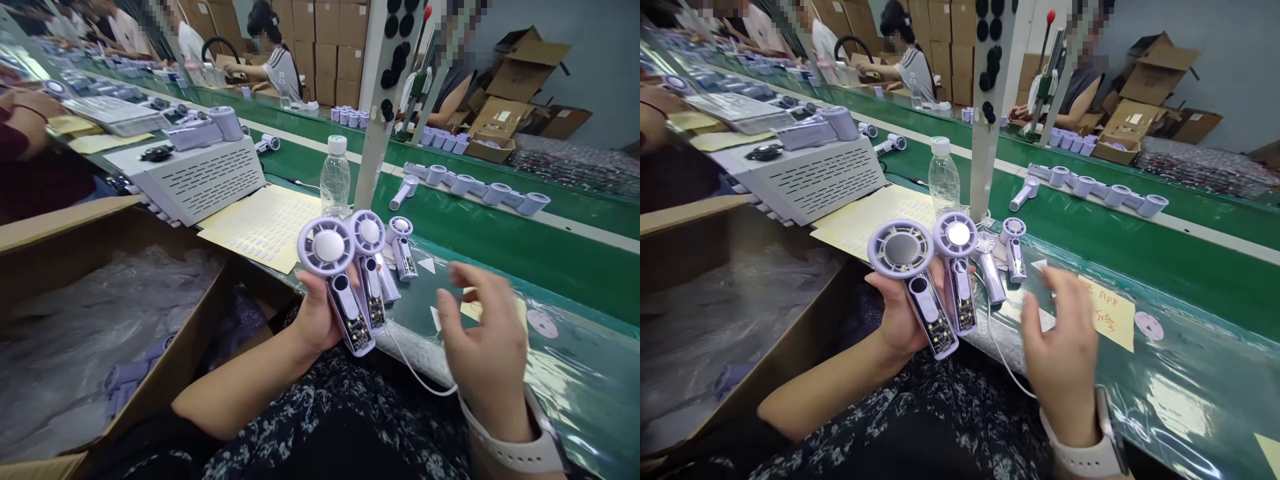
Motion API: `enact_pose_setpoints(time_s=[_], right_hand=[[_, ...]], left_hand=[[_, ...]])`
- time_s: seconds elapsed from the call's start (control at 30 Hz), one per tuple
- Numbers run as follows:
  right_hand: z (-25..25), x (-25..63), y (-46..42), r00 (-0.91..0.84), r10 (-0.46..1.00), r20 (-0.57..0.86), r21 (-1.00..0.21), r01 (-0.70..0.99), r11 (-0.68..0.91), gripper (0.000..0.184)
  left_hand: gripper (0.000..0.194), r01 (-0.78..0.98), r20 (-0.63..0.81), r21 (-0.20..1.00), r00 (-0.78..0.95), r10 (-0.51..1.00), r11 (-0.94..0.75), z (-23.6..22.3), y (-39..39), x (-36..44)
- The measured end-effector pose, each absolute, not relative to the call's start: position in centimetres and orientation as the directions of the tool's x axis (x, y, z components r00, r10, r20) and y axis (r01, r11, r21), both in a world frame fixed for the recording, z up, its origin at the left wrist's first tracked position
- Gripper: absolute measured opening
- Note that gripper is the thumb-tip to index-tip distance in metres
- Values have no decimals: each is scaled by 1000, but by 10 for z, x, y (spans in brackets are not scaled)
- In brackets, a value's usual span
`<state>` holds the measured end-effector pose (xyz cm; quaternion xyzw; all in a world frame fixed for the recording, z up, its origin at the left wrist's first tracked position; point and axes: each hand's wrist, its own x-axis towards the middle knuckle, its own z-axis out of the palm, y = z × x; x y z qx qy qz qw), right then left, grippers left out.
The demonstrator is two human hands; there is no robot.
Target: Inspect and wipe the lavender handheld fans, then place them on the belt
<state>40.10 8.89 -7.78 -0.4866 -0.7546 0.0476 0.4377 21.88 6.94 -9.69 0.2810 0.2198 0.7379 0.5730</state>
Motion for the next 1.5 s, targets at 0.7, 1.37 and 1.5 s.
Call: enact_pose_setpoints(time_s=[0.7,1.37,1.5], right_hand=[[-67,353,60,-339,658,673,-360,627,691,20],[-75,360,58,-310,666,679,-490,483,725,17],[-68,359,58,-224,711,667,-542,508,669,15]], left_hand=[[72,-387,168,891,-211,963,-240,-116,59,232],[66,-753,-102,656,-17,995,54,-109,57,234],[62,-751,-58,660,-19,998,24,-105,55,239]])
